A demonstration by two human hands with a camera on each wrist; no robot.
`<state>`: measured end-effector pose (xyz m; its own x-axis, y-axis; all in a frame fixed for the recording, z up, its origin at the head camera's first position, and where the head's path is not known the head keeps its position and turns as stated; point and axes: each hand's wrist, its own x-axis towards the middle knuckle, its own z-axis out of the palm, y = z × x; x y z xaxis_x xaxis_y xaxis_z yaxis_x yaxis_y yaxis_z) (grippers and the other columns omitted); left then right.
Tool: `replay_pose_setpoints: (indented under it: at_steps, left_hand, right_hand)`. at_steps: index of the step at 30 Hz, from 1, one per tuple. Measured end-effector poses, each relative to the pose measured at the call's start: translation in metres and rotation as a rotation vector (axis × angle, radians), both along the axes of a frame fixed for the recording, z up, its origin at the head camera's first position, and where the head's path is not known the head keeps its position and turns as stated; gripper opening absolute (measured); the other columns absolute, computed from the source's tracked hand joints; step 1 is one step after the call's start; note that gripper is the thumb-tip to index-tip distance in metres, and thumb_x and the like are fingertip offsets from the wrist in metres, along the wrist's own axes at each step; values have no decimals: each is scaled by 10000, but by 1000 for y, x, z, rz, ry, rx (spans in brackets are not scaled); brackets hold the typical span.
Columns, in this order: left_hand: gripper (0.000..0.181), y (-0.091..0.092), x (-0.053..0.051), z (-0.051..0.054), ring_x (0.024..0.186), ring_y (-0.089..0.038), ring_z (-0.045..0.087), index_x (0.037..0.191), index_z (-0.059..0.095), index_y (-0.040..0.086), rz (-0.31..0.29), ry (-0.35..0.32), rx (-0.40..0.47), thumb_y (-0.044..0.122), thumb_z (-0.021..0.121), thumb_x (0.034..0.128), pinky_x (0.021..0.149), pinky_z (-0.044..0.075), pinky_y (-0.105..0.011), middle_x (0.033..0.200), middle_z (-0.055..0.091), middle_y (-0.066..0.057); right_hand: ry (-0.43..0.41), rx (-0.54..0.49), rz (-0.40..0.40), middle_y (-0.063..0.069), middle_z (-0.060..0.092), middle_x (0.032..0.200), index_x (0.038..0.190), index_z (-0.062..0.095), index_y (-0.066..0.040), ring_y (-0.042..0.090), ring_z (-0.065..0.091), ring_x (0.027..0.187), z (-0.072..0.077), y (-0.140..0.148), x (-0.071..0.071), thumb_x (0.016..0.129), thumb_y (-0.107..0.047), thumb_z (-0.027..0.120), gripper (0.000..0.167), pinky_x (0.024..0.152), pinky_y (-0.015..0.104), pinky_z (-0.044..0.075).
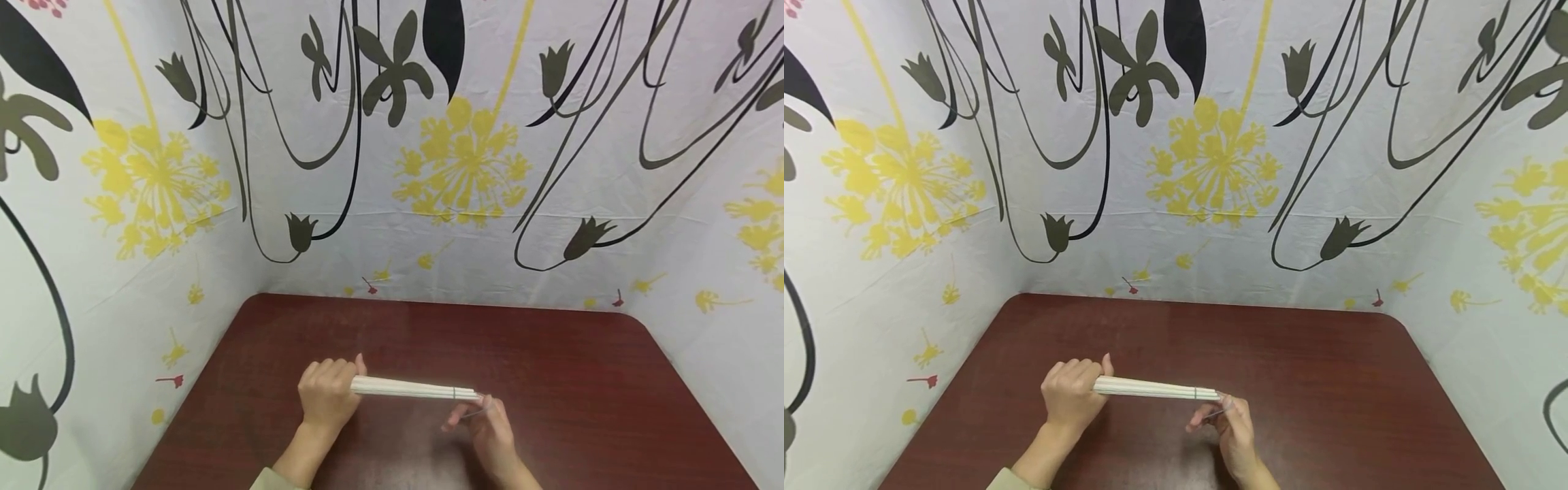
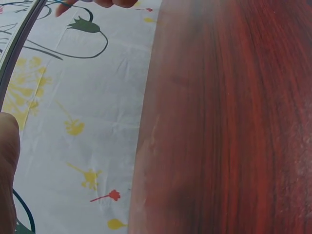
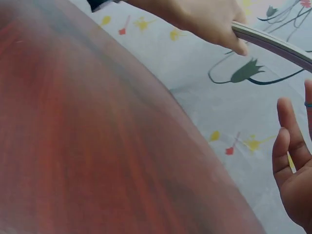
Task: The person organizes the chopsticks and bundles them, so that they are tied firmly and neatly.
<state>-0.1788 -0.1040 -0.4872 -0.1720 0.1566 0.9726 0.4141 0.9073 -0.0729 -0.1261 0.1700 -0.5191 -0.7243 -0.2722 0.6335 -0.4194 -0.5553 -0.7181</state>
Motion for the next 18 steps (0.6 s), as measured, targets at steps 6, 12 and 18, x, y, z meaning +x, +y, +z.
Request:
replay_pose_setpoints:
  at_steps: [6, 12, 18]
  left_hand:
    - [516, 1, 1, 7, 386, -100, 186, 491, 261, 178, -21, 35, -22, 164, 512, 941, 426, 138, -218, 428, 273, 70]
    - [496, 2, 0, 10, 388, -105, 206, 491, 292, 173, -21, 12, -22, 163, 514, 934, 425, 151, -223, 438, 286, 67]
    - [475, 4, -2, 15, 374, -132, 249, 490, 316, 167, 7, -18, -3, 164, 510, 924, 418, 171, -251, 434, 320, 54]
  right_hand:
    - [126, 169, -174, 165, 649, 692, 1208, 650, 109, 208, 677, 717, 15, 8, -6, 1000, 12, 226, 482, 681, 354, 553]
    - [35, 400, -364, 90, 749, 920, 1138, 693, 61, 135, 680, 711, 29, 2, -4, 899, 145, 546, 292, 578, 346, 564]
    - [-129, 309, -538, 19, 687, 751, 1074, 696, 49, 111, 580, 536, 29, -6, 4, 877, 168, 617, 244, 448, 300, 496]
